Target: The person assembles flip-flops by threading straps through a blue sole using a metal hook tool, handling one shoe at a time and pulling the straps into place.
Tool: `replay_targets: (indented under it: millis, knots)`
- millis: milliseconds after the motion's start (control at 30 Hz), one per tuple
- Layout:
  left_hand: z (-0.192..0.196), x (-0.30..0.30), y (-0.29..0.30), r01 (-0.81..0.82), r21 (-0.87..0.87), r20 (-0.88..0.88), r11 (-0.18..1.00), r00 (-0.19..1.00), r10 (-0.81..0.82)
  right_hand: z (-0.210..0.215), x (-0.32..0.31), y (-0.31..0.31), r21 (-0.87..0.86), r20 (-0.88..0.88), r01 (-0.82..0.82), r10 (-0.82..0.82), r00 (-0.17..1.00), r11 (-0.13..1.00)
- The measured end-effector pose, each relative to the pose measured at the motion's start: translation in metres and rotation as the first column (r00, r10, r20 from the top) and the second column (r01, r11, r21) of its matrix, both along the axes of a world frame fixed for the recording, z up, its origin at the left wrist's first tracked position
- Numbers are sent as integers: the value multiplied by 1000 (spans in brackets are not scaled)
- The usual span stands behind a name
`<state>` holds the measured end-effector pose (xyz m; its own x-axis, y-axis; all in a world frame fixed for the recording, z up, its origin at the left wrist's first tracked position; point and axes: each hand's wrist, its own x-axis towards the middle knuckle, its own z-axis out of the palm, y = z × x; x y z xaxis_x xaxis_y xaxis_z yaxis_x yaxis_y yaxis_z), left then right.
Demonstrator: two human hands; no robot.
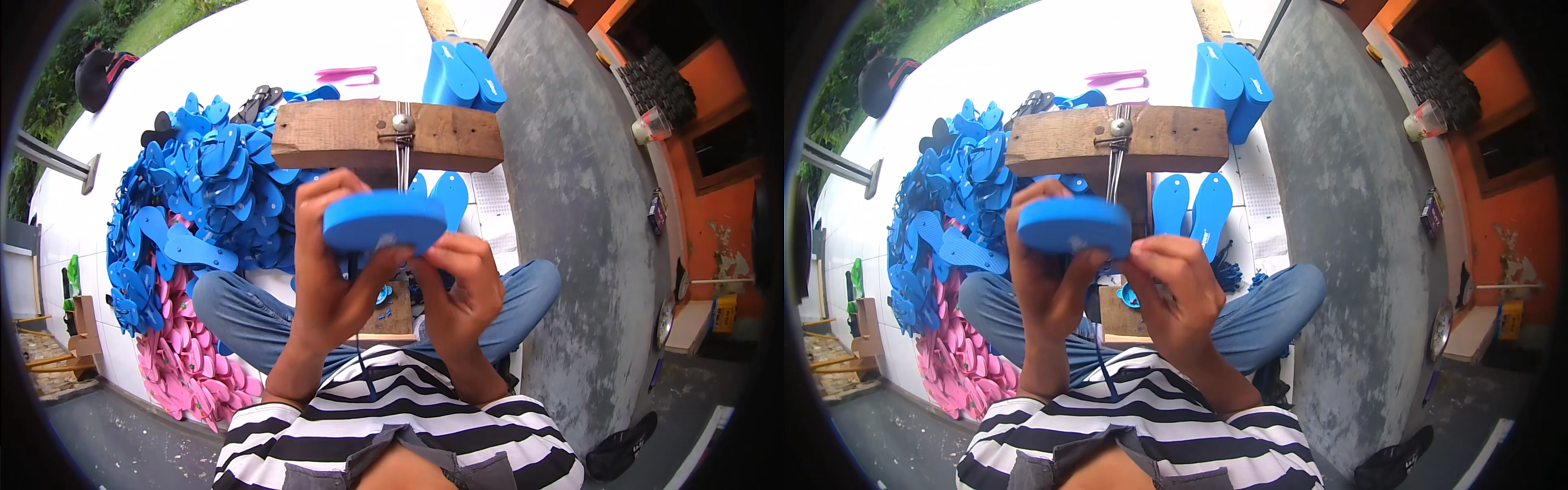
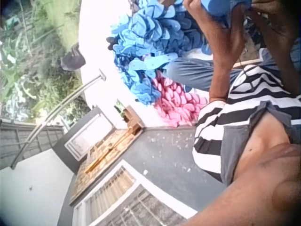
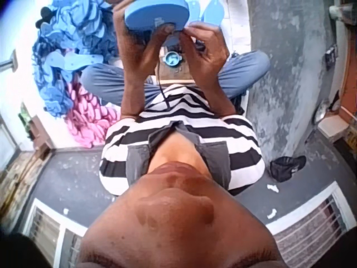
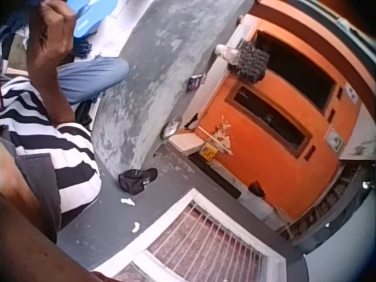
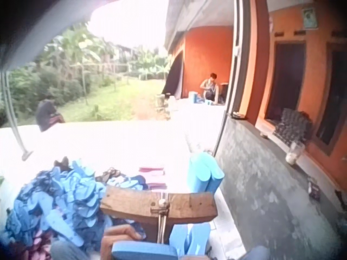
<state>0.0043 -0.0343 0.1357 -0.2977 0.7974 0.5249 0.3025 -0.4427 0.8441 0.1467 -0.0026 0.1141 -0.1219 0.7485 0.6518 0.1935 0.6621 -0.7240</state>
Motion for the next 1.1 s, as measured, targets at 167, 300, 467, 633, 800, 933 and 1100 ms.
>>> replay_targets:
  millis: [167, 300, 467, 633, 800, 933, 1100]
  knots:
    - [18, -6, 53, -521, 148, -523, 840, 680, 514, -2, -30, 60, -231, -53, 6, -19, 998, 973]
    - [16, -12, 54, -527, 146, -466, 837, 710, 528, -9, -31, 50, -418, -144, -78, 19, 989, 905]
    - [-17, -23, 27, -477, 329, -329, 815, 751, 573, -15, -25, 30, -486, -637, -525, 128, 760, 699]
    - [-37, -13, -4, -355, 243, -307, 903, 855, 419, -41, -15, 28, -406, -266, -314, 218, 939, 858]
    - [-71, -27, -37, -157, 126, -392, 979, 899, 195, -71, 7, 1, -692, -117, -345, 373, 921, 635]
    - [-73, -28, -54, 25, 60, -627, 998, 779, 18, -108, 8, -54, -727, -293, -621, 684, 667, 294]
    - [-66, -27, -68, 91, -85, -791, 992, 599, -123, -77, 43, -66, -832, -232, -444, 518, 823, 333]
